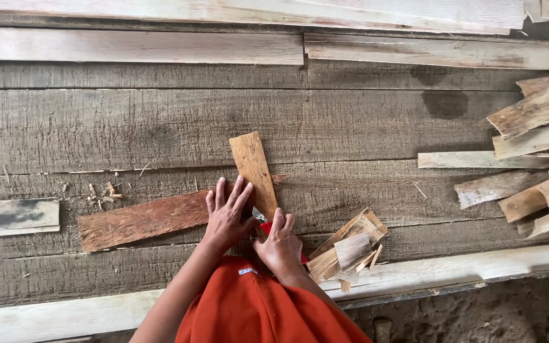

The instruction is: The person uses a red utility knife to cut and trim thin wooden planks on a wooden workbench. They repeatedly position planks, score and cut them, and place trimmed pieces into a growing stack on the left side of the bench.

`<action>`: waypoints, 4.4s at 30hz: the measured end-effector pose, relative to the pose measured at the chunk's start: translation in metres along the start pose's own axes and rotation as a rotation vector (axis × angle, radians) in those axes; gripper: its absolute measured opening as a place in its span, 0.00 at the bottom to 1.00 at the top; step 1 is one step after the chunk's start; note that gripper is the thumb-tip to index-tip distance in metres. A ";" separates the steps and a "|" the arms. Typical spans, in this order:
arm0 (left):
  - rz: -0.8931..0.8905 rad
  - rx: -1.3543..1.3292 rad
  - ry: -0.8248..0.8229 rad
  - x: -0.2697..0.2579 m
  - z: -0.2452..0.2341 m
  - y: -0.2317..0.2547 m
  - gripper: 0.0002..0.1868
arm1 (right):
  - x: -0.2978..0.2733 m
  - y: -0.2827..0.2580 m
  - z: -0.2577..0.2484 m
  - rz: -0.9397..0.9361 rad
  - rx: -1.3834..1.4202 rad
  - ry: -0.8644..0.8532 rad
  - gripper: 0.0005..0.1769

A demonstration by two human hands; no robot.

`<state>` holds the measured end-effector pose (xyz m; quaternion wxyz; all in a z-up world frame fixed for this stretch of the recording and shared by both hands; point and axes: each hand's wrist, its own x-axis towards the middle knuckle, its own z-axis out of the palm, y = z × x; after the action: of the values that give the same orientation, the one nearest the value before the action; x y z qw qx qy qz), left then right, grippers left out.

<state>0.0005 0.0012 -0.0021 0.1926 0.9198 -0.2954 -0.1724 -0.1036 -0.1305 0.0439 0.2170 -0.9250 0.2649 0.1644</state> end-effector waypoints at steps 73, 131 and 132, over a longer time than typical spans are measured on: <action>0.028 0.135 -0.266 0.031 -0.039 0.050 0.46 | 0.094 -0.002 -0.048 0.060 -0.122 -0.283 0.17; -0.176 0.174 -0.153 -0.020 -0.045 -0.023 0.57 | 0.020 0.011 -0.007 -0.219 -0.091 0.541 0.50; -0.164 0.174 -0.122 -0.018 -0.043 -0.025 0.55 | 0.023 0.018 -0.010 -0.189 -0.082 0.631 0.48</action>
<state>0.0171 0.0417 0.0274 0.0789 0.9418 -0.2444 -0.2167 -0.0936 -0.1590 0.0370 0.1012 -0.9587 0.2254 -0.1408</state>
